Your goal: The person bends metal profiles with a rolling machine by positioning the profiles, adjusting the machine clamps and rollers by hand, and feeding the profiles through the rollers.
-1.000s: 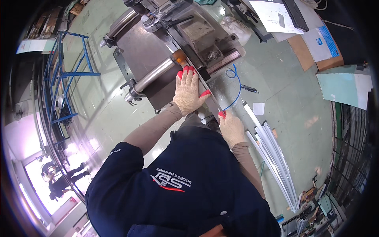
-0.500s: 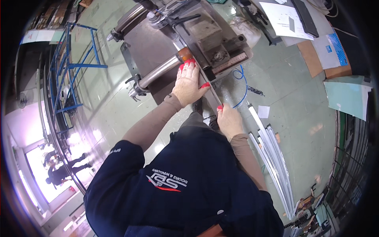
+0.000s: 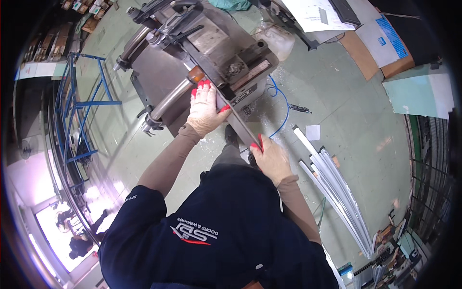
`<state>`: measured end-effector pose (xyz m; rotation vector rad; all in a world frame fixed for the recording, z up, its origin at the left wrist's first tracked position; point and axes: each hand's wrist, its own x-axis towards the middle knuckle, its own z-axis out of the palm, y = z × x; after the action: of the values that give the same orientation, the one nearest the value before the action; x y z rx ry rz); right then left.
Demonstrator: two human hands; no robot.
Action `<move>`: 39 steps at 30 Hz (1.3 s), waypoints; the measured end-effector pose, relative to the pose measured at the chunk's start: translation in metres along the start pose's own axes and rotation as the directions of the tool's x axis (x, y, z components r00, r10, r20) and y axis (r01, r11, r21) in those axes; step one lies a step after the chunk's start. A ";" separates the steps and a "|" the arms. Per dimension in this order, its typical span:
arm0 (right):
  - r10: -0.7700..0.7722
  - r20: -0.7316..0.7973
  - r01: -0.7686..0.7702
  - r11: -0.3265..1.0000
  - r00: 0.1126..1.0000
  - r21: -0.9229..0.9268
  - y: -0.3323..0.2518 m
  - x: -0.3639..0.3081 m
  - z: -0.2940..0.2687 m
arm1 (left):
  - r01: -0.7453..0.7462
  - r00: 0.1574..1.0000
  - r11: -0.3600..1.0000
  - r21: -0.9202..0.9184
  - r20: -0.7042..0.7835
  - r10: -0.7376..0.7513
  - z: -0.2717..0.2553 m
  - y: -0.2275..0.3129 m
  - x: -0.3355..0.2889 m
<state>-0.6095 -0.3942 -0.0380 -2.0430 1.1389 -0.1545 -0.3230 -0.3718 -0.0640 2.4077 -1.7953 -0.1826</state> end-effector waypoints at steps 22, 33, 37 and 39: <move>-0.080 -0.180 0.047 0.982 0.980 -0.181 -0.045 0.001 0.008 | 0.034 0.999 0.985 -0.168 -0.019 -0.038 -0.020 -0.006 -0.012; 0.202 -0.436 -0.214 0.977 0.877 0.024 -0.136 0.030 0.132 | 0.011 0.916 0.359 -0.933 0.153 0.370 -0.047 -0.198 -0.179; 0.404 -0.550 -0.352 0.914 0.731 0.204 -0.116 0.041 0.148 | 0.312 0.792 0.596 -0.740 0.549 0.268 -0.048 -0.337 -0.240; 0.777 -0.272 -0.277 0.491 0.568 0.826 -0.128 0.050 0.151 | 0.324 0.801 0.728 -0.604 0.585 0.129 -0.052 -0.392 -0.259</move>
<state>-0.4267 -0.3085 -0.0678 -0.7913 1.7650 -0.8617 -0.0173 -0.0113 -0.0784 1.9694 -1.3582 -1.4901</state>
